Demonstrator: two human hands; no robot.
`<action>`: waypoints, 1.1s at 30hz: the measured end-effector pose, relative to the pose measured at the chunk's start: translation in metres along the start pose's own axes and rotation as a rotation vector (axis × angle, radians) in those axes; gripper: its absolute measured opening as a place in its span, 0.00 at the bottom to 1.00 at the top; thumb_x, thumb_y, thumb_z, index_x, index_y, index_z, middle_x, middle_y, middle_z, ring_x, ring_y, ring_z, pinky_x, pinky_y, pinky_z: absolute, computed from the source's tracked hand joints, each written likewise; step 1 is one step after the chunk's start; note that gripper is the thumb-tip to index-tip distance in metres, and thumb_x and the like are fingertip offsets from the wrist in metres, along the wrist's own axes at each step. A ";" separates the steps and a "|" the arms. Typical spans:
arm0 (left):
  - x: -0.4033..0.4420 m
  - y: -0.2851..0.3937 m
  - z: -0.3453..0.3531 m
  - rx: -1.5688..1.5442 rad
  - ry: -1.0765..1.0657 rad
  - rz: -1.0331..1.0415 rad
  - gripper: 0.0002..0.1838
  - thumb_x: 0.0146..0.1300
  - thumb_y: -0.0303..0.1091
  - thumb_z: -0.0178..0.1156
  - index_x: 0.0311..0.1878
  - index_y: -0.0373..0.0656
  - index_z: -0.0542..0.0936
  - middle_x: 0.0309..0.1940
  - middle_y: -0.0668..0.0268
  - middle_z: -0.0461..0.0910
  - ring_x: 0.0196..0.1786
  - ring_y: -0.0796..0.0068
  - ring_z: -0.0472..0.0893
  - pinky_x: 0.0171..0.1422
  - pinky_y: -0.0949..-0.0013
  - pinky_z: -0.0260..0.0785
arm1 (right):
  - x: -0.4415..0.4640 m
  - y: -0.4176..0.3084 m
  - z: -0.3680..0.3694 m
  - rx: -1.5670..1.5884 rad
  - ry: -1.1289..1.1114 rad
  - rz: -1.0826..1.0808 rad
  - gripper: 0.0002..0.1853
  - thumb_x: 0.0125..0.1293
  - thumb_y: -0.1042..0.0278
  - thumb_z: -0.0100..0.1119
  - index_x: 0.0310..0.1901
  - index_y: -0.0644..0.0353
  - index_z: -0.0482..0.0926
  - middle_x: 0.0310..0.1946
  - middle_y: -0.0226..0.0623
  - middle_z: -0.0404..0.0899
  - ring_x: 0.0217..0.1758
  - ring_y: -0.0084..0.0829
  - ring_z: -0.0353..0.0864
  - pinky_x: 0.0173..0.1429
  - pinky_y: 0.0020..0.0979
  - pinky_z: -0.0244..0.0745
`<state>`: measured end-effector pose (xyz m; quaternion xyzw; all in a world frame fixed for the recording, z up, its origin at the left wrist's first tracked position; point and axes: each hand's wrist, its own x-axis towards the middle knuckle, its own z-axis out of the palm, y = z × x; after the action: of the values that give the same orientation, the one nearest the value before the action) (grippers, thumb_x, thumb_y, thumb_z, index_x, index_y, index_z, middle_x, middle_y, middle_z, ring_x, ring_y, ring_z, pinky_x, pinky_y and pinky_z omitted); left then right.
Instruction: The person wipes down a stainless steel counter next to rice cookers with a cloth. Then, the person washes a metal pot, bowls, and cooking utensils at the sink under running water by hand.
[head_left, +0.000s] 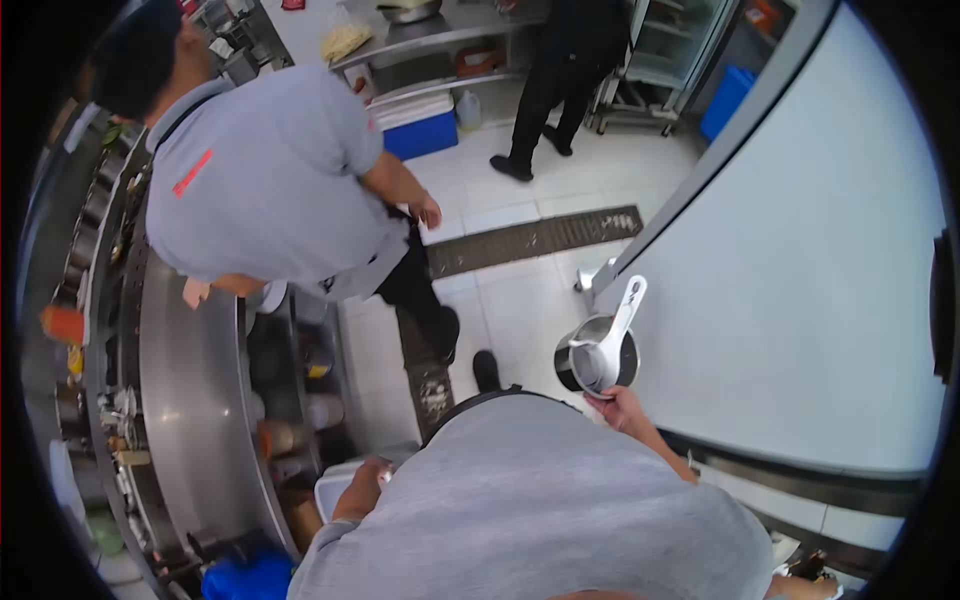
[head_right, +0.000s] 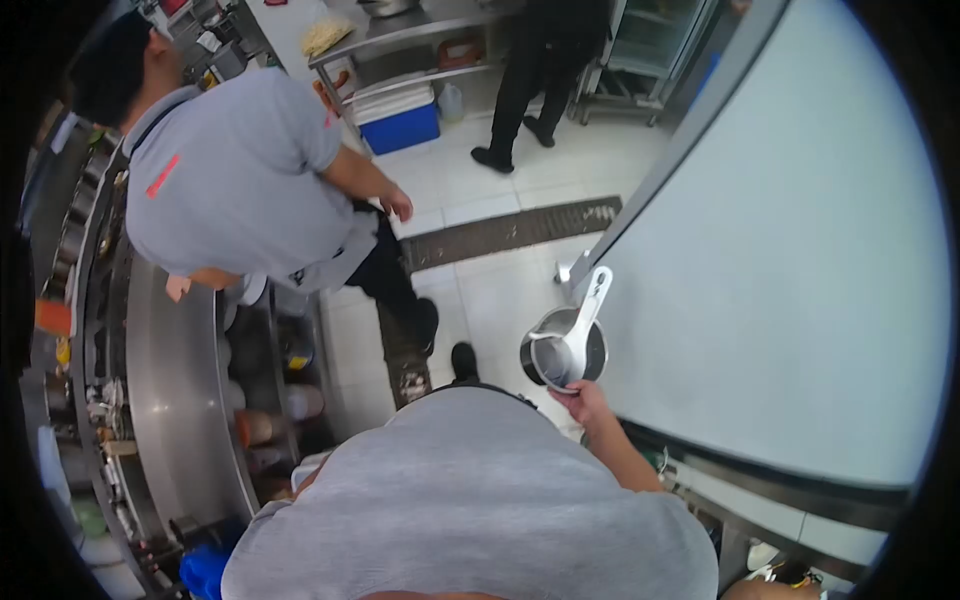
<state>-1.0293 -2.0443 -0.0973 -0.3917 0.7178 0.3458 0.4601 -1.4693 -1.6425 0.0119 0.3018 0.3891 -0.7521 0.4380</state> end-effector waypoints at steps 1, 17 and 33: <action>0.022 0.020 -0.035 0.096 0.047 0.092 0.14 0.59 0.41 0.48 0.32 0.42 0.77 0.34 0.55 0.78 0.40 0.56 0.77 0.45 0.57 0.68 | 0.012 -0.016 0.019 -0.027 0.004 -0.011 0.26 0.48 0.83 0.41 0.52 0.83 0.54 0.47 0.59 0.67 0.49 0.52 0.73 0.57 0.45 0.73; 0.238 0.325 -0.307 0.171 0.544 0.655 0.21 0.58 0.47 0.53 0.47 0.41 0.76 0.35 0.54 0.78 0.38 0.60 0.79 0.45 0.61 0.70 | 0.190 -0.215 0.193 -0.127 -0.017 0.101 0.27 0.47 0.83 0.44 0.54 0.74 0.59 0.48 0.52 0.68 0.50 0.48 0.72 0.57 0.44 0.71; 0.211 0.312 -0.395 -0.219 -0.035 -0.067 0.15 0.64 0.38 0.45 0.48 0.50 0.77 0.35 0.60 0.78 0.30 0.71 0.79 0.30 0.60 0.74 | 0.369 -0.310 0.272 -0.108 0.134 0.081 0.24 0.47 0.79 0.42 0.49 0.81 0.58 0.41 0.59 0.71 0.43 0.52 0.76 0.49 0.42 0.77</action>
<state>-1.5145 -2.2925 -0.1182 -0.4574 0.6541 0.4131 0.4385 -1.9371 -1.9325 -0.0418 0.3428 0.4453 -0.6898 0.4566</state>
